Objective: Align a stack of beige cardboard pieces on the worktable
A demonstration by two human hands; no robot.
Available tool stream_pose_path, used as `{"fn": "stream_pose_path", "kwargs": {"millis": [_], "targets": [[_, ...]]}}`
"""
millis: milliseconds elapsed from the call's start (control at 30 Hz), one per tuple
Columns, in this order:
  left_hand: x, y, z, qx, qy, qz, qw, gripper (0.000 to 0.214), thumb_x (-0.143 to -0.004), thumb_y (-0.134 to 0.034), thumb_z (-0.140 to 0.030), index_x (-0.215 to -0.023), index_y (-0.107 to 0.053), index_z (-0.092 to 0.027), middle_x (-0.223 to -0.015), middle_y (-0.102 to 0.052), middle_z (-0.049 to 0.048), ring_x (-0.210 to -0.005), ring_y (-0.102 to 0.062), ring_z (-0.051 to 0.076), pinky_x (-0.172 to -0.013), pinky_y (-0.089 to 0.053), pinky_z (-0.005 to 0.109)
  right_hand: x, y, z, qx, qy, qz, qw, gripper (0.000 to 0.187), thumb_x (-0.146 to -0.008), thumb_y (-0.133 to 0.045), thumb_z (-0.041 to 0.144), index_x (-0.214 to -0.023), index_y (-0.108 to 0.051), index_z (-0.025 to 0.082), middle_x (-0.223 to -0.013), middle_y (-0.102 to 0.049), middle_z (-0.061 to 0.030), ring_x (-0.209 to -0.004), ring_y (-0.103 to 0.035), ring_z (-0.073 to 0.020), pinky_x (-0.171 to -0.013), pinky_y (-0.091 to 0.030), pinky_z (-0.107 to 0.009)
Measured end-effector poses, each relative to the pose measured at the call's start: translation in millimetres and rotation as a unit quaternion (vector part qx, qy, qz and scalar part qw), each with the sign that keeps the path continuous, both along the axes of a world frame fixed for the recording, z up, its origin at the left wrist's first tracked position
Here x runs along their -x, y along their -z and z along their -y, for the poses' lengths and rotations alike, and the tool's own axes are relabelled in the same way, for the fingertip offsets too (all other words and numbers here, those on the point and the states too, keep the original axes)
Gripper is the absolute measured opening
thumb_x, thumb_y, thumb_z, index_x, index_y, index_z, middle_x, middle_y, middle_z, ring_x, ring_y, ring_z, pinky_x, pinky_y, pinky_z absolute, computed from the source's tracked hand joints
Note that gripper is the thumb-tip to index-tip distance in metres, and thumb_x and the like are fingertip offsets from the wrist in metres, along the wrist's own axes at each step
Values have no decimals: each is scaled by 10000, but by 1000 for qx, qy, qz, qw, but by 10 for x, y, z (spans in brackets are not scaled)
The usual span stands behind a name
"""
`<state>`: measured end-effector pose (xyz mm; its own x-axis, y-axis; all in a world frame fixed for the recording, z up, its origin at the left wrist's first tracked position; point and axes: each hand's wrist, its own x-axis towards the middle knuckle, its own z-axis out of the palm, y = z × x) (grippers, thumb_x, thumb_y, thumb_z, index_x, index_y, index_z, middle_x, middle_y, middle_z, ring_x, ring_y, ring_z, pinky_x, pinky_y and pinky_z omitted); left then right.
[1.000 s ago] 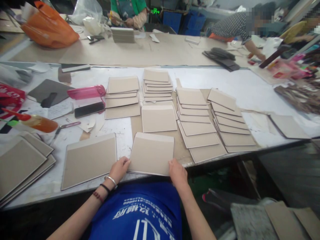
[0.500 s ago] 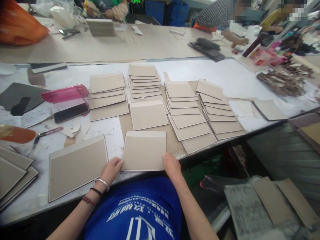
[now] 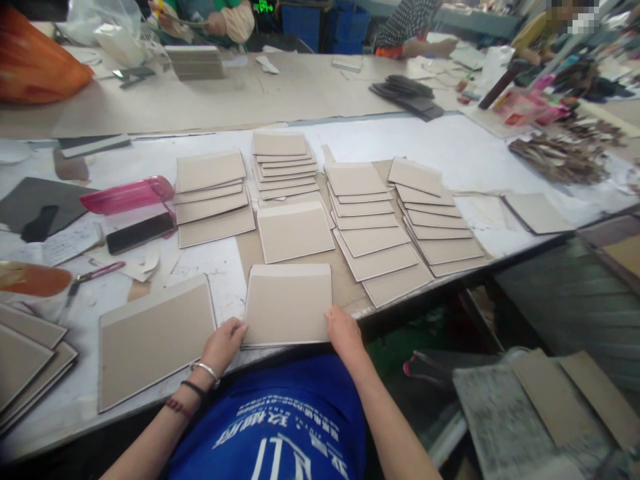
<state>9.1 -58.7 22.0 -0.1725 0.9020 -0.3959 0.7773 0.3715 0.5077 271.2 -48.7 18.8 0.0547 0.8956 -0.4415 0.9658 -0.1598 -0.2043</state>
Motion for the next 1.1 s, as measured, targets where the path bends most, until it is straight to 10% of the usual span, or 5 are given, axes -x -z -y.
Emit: {"fn": "stream_pose_path", "kwargs": {"millis": [1100], "targets": [[-95, 111, 172, -95, 162, -254, 949, 222, -891, -334, -207, -827, -540, -155, -774, -571, 55, -731, -564, 173, -668, -430, 267, 24, -46, -19, 29, 6, 15, 999, 261, -928, -305, 302, -918, -536, 180, -856, -661, -94, -798, -620, -201, -625, -361, -263]]}}
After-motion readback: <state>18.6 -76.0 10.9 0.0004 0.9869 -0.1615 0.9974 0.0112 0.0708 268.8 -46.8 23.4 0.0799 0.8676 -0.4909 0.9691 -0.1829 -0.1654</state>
